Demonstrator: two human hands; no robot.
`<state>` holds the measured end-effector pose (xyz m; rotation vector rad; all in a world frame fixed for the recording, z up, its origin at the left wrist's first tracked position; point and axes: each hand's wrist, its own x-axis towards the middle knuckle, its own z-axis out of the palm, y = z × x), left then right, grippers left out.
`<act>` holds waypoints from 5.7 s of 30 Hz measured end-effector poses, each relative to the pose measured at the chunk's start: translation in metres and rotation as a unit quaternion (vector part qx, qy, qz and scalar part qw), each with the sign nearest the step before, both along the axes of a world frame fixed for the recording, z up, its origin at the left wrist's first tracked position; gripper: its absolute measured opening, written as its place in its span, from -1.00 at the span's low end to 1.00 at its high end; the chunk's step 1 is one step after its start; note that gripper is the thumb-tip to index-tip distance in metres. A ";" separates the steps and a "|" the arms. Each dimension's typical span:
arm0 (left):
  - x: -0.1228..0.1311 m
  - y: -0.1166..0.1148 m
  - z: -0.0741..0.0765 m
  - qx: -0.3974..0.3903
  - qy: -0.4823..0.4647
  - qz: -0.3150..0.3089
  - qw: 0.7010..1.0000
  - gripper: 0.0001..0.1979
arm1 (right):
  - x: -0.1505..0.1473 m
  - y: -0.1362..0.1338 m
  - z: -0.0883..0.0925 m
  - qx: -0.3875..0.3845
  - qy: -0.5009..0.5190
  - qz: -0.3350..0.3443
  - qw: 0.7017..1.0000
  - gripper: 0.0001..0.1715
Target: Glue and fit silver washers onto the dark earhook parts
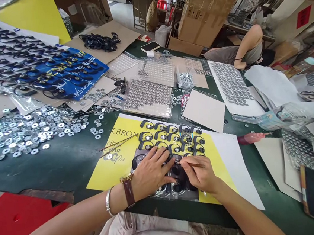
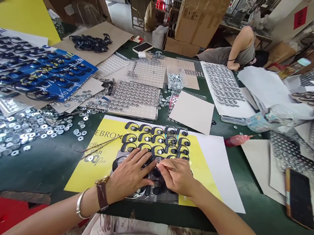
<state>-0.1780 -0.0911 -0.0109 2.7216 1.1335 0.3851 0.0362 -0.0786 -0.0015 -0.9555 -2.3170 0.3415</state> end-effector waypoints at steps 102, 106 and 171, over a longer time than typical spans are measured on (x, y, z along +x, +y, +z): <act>-0.013 -0.021 0.021 -0.052 -0.060 0.022 0.997 -0.71 | -0.009 -0.036 0.000 -0.019 0.013 0.013 1.000 -0.93; -0.008 -0.014 0.013 -0.027 -0.039 -0.014 0.999 -0.67 | -0.006 -0.031 0.001 -0.186 0.085 -0.023 0.979 -0.82; -0.016 -0.015 0.007 -0.017 -0.080 -0.019 0.996 -0.57 | -0.014 -0.018 -0.002 -0.075 0.010 0.001 0.997 -0.83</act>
